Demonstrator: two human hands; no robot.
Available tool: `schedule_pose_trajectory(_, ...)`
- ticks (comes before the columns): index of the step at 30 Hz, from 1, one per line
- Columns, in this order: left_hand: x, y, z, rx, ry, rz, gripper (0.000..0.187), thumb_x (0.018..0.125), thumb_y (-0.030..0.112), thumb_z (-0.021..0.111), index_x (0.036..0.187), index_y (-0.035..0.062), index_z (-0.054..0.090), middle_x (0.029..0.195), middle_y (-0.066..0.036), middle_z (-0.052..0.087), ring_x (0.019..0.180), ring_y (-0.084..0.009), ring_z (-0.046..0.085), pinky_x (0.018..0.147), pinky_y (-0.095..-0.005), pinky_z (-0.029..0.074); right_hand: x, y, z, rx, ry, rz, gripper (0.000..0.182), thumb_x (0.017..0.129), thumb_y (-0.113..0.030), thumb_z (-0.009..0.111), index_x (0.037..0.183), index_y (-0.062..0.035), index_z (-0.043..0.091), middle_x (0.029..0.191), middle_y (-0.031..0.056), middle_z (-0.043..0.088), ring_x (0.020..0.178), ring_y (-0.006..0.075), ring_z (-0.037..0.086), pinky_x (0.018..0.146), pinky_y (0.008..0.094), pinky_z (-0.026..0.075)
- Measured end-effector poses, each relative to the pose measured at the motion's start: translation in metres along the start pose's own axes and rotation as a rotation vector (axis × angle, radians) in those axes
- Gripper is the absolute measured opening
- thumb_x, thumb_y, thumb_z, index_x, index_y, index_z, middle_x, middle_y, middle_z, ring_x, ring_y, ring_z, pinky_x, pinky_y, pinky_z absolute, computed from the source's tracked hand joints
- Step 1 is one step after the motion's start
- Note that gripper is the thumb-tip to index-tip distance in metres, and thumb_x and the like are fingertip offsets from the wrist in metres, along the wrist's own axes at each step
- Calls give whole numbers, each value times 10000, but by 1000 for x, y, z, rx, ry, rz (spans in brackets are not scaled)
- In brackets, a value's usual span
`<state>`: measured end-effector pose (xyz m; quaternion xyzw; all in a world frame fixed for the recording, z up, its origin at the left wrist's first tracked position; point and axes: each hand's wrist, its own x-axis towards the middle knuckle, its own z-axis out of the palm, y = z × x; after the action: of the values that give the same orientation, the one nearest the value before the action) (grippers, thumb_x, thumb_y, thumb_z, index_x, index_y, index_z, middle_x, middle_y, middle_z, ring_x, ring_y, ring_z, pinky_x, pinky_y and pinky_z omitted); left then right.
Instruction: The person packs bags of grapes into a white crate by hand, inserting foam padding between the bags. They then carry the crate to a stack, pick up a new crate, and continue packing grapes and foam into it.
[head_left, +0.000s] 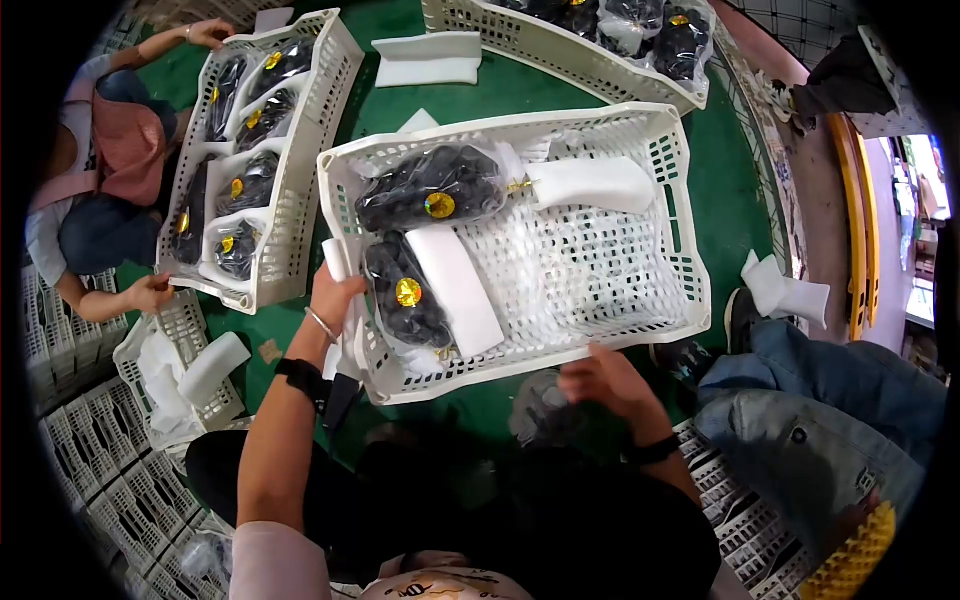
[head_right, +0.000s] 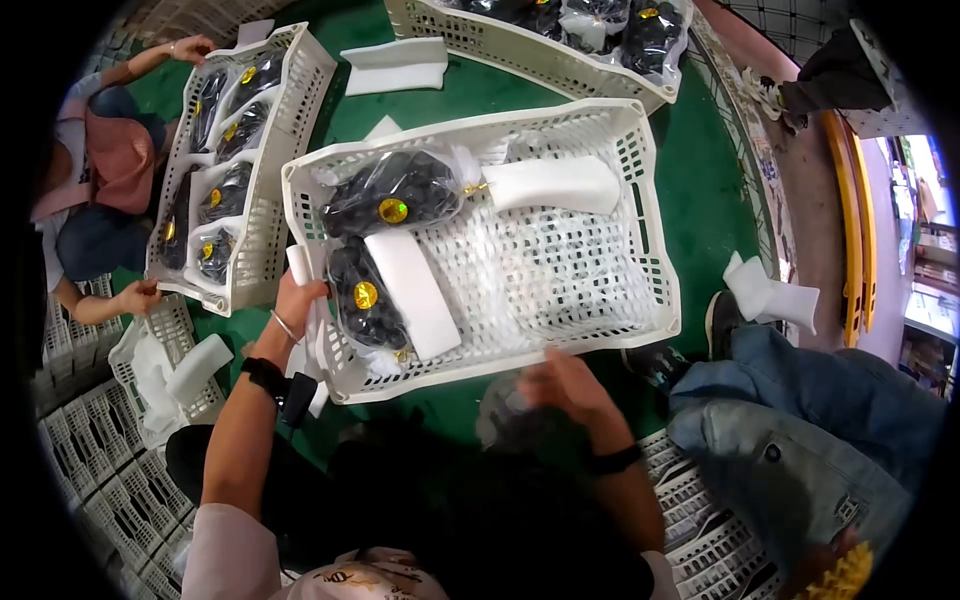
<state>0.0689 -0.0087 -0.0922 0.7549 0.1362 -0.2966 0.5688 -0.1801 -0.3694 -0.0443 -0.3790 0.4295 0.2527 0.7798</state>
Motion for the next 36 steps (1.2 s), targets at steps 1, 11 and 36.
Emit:
schedule_pose_trajectory(1, -2, 3, 0, -4, -6, -15, 426, 676, 7, 603, 1099, -16, 559, 887, -74, 606, 790, -192, 588, 714, -319, 489, -16, -26, 4, -299, -73, 150, 307, 896, -225, 630, 1089, 13, 603, 1045, 125, 633, 956, 219, 627, 765, 332, 540)
schedule_pose_trajectory(11, -30, 26, -35, 418, 214, 40, 268, 915, 249, 595, 999, -3, 630, 814, -73, 630, 697, -137, 571, 633, -320, 466, 141, -170, 2, -1982, 575, -1035, 463, 769, -162, 673, 1211, -98, 548, 1325, 160, 484, 1267, 350, 402, 1015, 596, 312)
schedule_pose_trajectory(36, -46, 6, 152, 1204, -95, 873, 449, 813, 286, 614, 1180, 30, 596, 1248, -154, 542, 1272, -355, 415, 1071, -555, 284, 87, -117, 47, -453, 24, -589, 394, 825, -18, 517, 1216, 36, 511, 1039, 71, 605, 927, 150, 575, 833, 294, 465)
